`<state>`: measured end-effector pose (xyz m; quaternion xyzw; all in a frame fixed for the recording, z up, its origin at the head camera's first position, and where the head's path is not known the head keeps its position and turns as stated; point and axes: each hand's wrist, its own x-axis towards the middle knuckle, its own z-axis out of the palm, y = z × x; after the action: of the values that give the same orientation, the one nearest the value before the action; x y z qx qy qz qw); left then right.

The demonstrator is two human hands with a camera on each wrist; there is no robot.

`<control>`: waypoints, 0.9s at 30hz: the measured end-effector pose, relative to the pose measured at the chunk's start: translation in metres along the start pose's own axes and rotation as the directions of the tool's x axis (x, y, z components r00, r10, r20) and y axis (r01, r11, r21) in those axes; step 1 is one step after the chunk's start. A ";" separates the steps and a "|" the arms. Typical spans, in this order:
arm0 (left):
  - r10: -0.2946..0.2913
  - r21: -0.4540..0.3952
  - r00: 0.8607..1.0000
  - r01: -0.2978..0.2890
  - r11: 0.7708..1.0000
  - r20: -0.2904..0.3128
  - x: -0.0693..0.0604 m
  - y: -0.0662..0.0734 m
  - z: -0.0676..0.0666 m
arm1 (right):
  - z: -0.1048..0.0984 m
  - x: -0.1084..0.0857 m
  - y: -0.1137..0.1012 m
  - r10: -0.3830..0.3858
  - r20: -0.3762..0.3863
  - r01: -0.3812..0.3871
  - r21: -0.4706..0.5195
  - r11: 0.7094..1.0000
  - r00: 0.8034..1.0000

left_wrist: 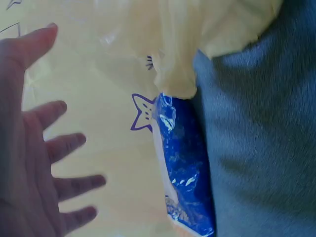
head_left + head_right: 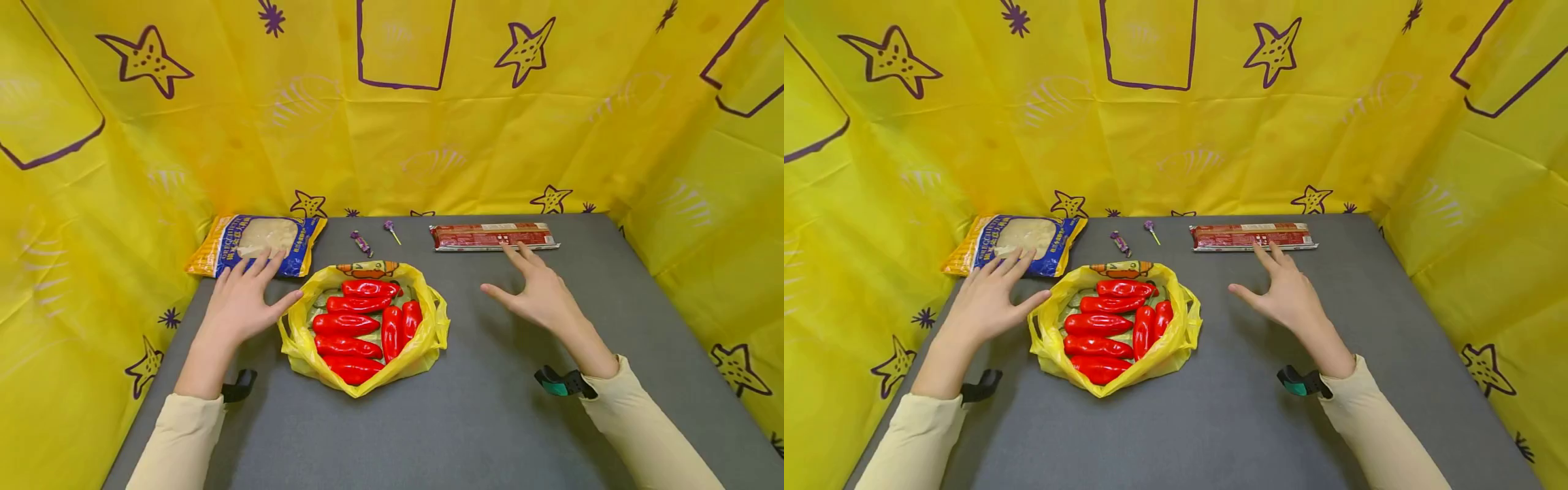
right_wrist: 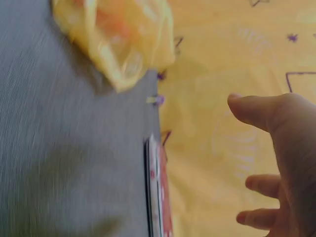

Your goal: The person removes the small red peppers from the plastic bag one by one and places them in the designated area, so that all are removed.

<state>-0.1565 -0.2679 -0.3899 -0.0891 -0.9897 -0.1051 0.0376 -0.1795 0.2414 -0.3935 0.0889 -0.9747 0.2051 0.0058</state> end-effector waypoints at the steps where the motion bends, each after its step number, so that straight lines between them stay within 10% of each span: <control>1: 0.016 -0.051 1.000 -0.016 0.999 0.006 -0.001 0.000 0.000 | 0.001 0.001 -0.003 -0.021 -0.006 0.021 0.037 0.999 1.000; 8: 0.109 -0.342 0.991 -0.077 0.936 0.076 -0.013 0.001 0.012 | 0.011 0.015 -0.026 -0.105 -0.027 0.109 0.222 0.969 0.994; 16: 0.221 -0.421 0.966 -0.147 0.895 0.132 -0.026 -0.002 0.036 | 0.024 0.031 -0.069 -0.194 0.008 0.179 0.349 0.920 0.981; 22: 0.292 -0.459 0.955 -0.235 0.857 0.056 -0.027 -0.004 0.049 | 0.035 0.045 -0.096 -0.274 0.006 0.252 0.378 0.891 0.962; 27: 0.265 -0.490 0.960 -0.191 0.850 0.086 -0.024 -0.006 0.055 | 0.043 0.059 -0.113 -0.333 0.024 0.296 0.403 0.866 0.943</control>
<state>-0.1366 -0.2655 -0.4469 -0.2203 -0.9155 -0.3333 -0.0479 -0.2167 0.1121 -0.3853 0.2552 -0.8849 0.3888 -0.0239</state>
